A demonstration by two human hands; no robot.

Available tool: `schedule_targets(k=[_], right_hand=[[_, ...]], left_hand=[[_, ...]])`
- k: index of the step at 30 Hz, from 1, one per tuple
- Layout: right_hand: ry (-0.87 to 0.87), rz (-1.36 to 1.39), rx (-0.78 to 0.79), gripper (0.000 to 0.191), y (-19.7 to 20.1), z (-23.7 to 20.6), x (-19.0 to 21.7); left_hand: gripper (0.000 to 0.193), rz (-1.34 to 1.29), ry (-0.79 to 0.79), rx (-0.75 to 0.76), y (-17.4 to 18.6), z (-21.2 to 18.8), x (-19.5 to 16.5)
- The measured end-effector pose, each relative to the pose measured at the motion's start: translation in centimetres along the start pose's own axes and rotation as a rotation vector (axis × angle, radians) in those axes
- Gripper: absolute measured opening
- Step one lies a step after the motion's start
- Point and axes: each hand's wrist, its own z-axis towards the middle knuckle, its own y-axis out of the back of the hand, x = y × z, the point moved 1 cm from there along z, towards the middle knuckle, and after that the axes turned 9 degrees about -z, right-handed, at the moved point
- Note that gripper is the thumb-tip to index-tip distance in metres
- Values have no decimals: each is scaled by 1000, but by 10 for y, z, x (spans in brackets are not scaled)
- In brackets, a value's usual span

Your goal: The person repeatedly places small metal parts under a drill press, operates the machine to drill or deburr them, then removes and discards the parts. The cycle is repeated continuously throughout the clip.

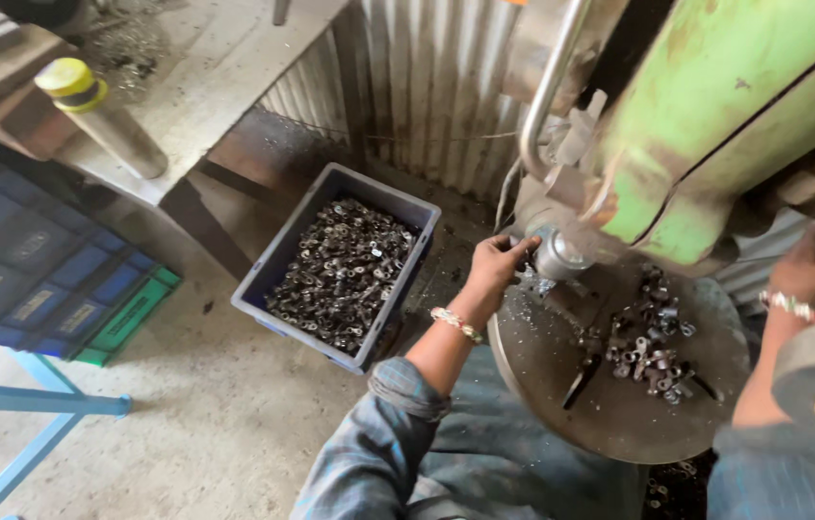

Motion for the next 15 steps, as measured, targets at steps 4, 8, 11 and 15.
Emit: schedule_targets(k=[4,8,11,15], right_hand=[[-36,102,30,44,46,-77,-18],[93,-113,186,51,108,-129,-41],[182,-165,235,52,132,-139,-53],[364,-421,203,48,129,-136,-57]], left_hand=[[25,-3,-71,-160,-1,-14,-3],[24,-233,-207,-323,5,-23,-11],[31,-389,-438,-553,26,-19,-34],[58,-1137,-145,-628,70,-24,-57]])
